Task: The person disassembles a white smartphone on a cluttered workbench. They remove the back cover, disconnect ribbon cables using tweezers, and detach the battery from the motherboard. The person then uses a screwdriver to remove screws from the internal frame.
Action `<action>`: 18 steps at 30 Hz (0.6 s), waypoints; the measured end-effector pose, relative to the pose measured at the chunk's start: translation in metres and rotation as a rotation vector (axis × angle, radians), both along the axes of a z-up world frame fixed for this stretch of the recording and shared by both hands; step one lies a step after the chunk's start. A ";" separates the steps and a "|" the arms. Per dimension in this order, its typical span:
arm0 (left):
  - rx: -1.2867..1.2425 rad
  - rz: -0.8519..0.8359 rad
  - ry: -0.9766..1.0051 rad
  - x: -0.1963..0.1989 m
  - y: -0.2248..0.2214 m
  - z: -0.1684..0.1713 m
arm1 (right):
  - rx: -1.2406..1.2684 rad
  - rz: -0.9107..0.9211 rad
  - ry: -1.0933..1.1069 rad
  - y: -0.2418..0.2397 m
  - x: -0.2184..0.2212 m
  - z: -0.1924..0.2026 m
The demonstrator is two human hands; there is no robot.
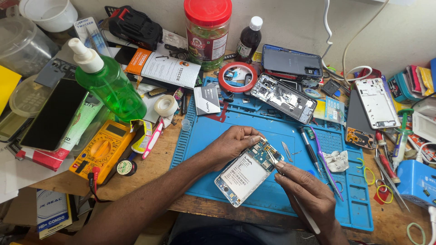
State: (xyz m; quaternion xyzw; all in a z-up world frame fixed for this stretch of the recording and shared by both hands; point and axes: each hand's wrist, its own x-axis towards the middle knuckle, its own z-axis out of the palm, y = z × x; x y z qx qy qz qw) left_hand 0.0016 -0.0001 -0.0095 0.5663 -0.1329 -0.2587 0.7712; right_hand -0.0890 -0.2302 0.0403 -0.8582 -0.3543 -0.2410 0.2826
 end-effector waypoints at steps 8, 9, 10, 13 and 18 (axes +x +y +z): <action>0.039 -0.025 -0.027 0.001 0.000 -0.002 | -0.107 0.080 -0.046 -0.003 0.009 0.009; 0.044 -0.029 -0.036 0.001 0.000 -0.002 | -0.117 0.093 -0.049 -0.003 0.010 0.009; 0.029 -0.032 -0.023 0.002 0.000 -0.002 | -0.127 0.096 -0.067 -0.003 0.010 0.009; -0.008 -0.041 0.000 0.002 0.000 -0.003 | -0.127 0.106 -0.109 -0.002 0.010 0.008; -0.024 -0.047 0.007 0.001 -0.001 -0.002 | -0.039 0.079 -0.101 0.000 0.006 0.001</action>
